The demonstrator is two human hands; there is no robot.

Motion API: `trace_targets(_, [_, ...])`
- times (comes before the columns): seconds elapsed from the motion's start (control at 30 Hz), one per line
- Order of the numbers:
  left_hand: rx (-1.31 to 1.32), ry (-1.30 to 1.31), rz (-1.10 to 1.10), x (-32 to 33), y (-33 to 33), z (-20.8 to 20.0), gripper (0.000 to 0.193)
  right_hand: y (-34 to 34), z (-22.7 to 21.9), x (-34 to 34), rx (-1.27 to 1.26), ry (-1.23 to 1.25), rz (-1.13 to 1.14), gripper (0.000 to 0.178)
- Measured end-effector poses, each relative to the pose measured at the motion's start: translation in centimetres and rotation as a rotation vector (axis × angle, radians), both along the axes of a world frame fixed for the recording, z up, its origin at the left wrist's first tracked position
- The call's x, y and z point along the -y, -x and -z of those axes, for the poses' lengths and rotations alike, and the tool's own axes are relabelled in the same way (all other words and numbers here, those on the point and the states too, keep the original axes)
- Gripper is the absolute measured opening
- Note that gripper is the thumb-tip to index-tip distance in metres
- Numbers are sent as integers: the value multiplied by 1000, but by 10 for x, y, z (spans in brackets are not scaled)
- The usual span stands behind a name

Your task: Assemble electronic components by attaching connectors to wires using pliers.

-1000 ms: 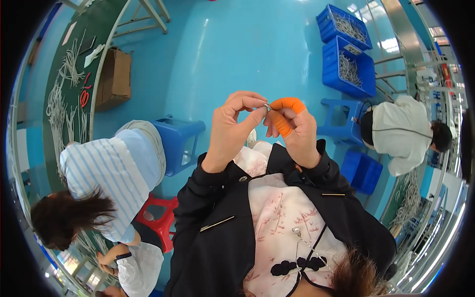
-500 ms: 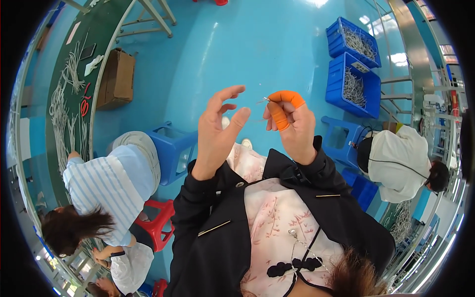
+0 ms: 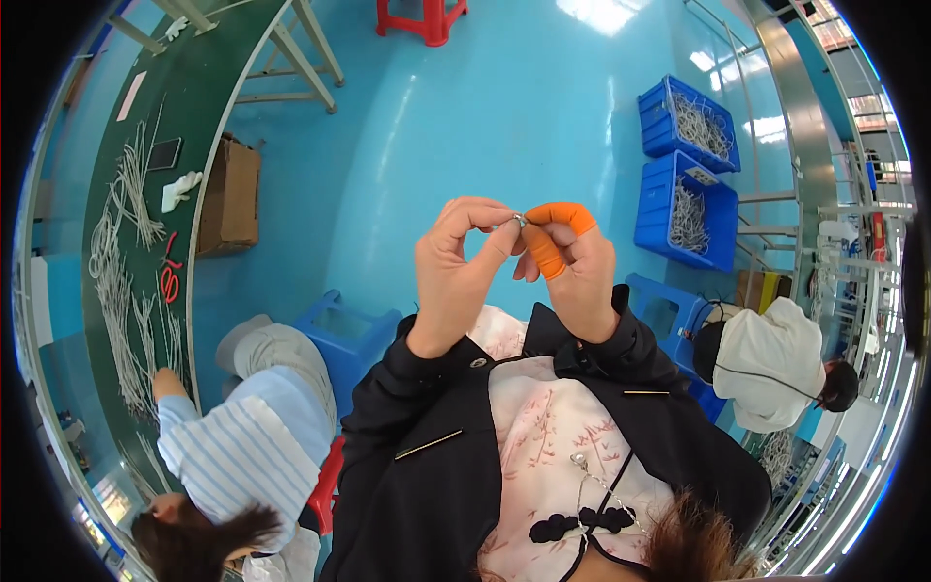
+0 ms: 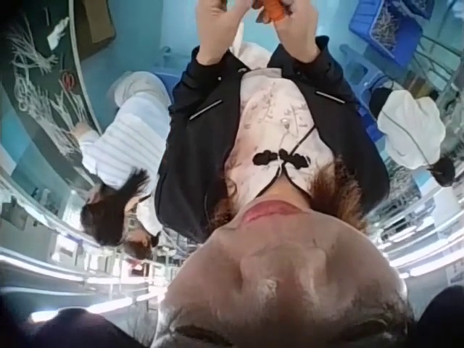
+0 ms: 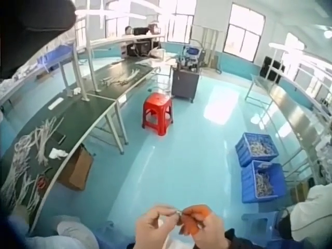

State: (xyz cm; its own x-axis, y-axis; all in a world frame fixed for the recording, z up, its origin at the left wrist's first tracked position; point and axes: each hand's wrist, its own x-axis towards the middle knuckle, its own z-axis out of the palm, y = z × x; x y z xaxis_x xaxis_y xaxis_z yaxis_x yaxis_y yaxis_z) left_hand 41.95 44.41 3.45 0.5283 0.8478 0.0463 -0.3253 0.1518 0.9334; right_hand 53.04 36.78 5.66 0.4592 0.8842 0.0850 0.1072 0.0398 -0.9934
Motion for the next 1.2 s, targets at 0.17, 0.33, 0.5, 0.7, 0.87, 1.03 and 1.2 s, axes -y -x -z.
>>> trace_targets(0.17, [-180, -389, -250, -45, -15, 2, 11, -8, -14, -63, -147, 80, -2, 11])
trace_targets(0.33, [-168, -329, -229, -100, -13, 11, 16, -19, -5, -116, -267, 83, -82, 12])
trace_targets(0.5, [-5, 7, -256, -140, -29, -13, 18, -40, 2, -160, -208, 59, -183, 13])
trace_targets(0.7, [63, 210, -255, -173, -59, -8, 13, -81, 3, -215, 2, 29, -343, 15])
trace_targets(0.87, [63, 119, -506, -200, -93, -19, 8, -111, -7, -259, -65, -8, -459, 15])
trace_targets(1.03, [-226, -96, -832, -219, -121, -12, 7, -128, -13, -293, -107, 154, -568, 16])
trace_targets(1.2, [-654, -527, -1093, -243, -123, -7, 10, -130, -13, -327, -334, 243, -677, 15])
